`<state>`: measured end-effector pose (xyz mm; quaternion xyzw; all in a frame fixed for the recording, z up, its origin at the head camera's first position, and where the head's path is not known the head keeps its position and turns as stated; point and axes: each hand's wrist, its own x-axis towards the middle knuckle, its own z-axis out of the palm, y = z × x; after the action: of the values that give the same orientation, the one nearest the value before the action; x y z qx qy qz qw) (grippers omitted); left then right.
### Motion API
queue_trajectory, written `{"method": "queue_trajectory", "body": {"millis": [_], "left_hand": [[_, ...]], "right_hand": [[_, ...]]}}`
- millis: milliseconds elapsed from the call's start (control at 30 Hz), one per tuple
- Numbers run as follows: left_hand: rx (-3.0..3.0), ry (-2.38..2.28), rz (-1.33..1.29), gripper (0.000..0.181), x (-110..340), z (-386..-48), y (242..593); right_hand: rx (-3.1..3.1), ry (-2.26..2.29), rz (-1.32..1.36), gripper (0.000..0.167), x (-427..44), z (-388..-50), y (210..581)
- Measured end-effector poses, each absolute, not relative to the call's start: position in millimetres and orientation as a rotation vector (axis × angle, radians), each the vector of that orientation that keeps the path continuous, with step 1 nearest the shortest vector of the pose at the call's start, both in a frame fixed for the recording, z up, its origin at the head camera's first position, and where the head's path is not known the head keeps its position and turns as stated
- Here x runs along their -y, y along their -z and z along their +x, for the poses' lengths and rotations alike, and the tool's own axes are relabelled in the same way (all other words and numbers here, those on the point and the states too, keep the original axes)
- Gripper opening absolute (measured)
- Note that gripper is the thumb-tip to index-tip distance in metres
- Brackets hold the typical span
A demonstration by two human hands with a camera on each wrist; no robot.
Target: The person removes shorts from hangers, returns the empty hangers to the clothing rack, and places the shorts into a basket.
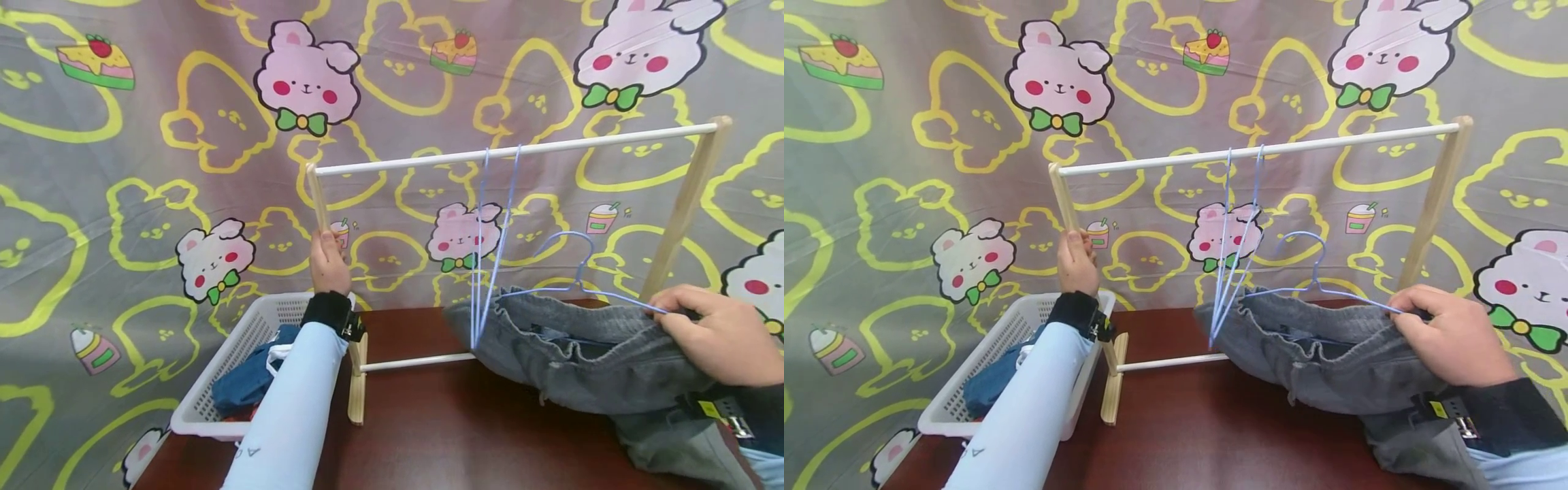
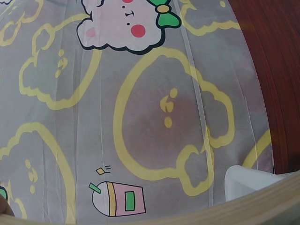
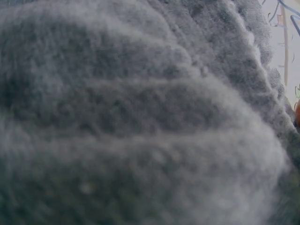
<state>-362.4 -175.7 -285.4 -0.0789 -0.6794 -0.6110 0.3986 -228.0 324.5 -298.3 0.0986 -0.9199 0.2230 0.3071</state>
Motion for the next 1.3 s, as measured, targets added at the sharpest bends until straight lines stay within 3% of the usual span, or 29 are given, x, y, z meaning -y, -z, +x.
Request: {"method": "queue_trajectory", "body": {"millis": [533,1033,1300], "left_hand": [[1.739,1.545,-0.230,0.050,179,-360,290],[1.880,1.555,-0.343,0.042,195,-348,274],[2.312,1.035,-0.301,0.047,217,-316,273]], "right_hand": [[2.403,-0.731,0.357,0.017,-275,-245,300],[2.366,-0.794,0.568,0.022,-226,-263,298],[2.352,-0.808,0.630,0.022,-220,-265,305]]}}
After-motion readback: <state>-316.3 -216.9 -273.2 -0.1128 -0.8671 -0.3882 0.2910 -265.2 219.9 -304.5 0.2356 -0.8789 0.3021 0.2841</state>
